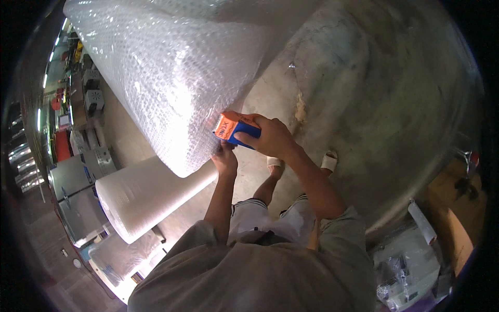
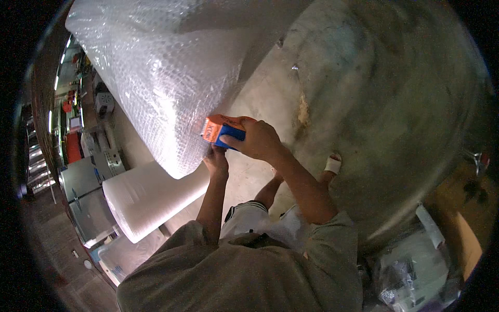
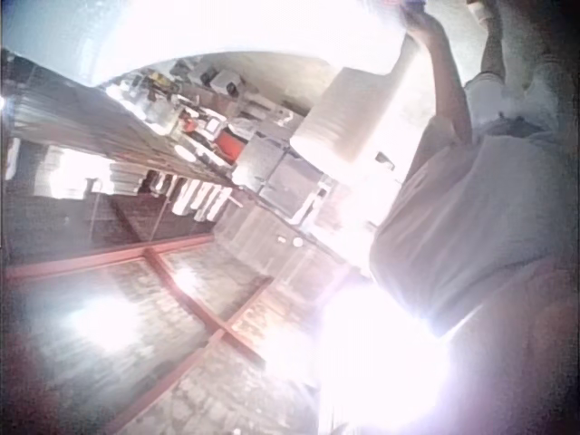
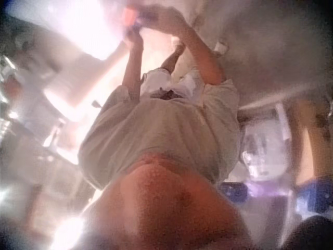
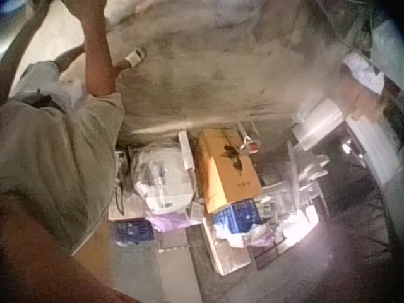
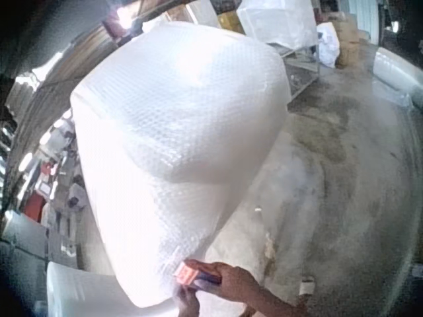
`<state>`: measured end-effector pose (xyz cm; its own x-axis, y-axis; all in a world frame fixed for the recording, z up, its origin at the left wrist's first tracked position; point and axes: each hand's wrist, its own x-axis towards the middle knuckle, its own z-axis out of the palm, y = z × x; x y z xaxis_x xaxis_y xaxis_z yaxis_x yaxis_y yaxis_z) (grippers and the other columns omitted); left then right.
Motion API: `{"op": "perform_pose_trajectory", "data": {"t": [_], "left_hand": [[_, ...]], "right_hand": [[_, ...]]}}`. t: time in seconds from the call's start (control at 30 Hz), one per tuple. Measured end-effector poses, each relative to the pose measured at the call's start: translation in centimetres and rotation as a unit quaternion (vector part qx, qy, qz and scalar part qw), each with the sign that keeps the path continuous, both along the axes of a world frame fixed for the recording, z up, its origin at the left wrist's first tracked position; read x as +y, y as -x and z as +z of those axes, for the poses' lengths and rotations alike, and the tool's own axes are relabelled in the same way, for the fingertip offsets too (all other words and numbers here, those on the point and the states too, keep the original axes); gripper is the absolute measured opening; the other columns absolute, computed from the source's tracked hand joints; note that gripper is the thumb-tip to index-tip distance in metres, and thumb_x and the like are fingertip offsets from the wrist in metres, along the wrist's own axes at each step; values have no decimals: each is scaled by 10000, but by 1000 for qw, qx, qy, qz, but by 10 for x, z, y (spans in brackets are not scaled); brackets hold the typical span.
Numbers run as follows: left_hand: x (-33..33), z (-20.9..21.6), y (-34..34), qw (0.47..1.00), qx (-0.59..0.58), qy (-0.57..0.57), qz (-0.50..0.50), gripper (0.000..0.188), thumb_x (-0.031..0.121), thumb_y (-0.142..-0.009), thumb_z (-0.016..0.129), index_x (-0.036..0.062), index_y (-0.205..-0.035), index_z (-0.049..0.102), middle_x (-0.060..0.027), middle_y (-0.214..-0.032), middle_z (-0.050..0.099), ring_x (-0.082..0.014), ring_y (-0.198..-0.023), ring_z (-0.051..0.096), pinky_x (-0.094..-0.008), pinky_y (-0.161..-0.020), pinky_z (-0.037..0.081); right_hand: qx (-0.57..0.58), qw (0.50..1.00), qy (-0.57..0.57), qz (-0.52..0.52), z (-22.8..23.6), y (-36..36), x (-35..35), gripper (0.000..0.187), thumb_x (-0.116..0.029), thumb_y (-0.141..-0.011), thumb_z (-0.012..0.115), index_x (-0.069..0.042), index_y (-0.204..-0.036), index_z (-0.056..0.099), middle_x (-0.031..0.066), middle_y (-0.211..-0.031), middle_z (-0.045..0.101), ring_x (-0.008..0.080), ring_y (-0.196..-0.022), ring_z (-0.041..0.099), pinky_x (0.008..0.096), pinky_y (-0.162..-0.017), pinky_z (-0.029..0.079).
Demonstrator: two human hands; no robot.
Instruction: The person wraps a large object with bubble wrap and secures it using a handheld tape dispenser. They repeatedly apply tape to seal the bubble wrap around the item, then move the wrapped package to a nearby table.
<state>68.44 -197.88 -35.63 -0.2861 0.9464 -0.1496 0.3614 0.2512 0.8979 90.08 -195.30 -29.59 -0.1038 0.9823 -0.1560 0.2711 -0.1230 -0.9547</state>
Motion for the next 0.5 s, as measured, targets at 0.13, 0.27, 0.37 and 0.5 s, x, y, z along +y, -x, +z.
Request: {"op": "perform_pose_trajectory", "data": {"t": [0.13, 0.27, 0.37, 0.5], "left_hand": [[-6, 30, -10, 998, 55, 41, -14, 473, 340, -1087, 455, 0, -819, 647, -61, -673, 607, -128, -596, 560, -329, -576, 460], [5, 81, -33, 814, 364, -17, -453, 316, 286, -976, 632, 18, -811, 661, -86, -674, 635, -220, -575, 595, -380, -583, 500], [42, 121, -51, 587, 465, -172, -640, 255, 212, -836, 731, 10, -979, 671, -144, -937, 671, -301, -929, 651, -448, -819, 516], [100, 135, -54, 195, 650, -189, -710, 765, 310, -870, 718, -144, -1397, 401, -312, -1431, 424, -399, -1353, 453, -483, -1169, 357]], "right_hand": [[12, 1000, 0, 5, -55, -3, 7, 644, -566, -839, 732, -66, -1238, 654, 184, -965, 740, 358, -896, 727, 409, -797, 573], [-18, 999, -21, 43, -103, 2, 8, 626, -567, -853, 718, -81, -1241, 648, 187, -967, 735, 371, -901, 719, 415, -800, 566], [25, 997, -73, 0, -134, 5, 3, 609, -579, -885, 677, -90, -1246, 647, 199, -972, 730, 374, -888, 715, 427, -797, 564], [61, 993, -92, -36, -171, 26, 26, 634, -588, -913, 641, -95, -1312, 632, 192, -1012, 735, 354, -871, 725, 418, -792, 564]]}}
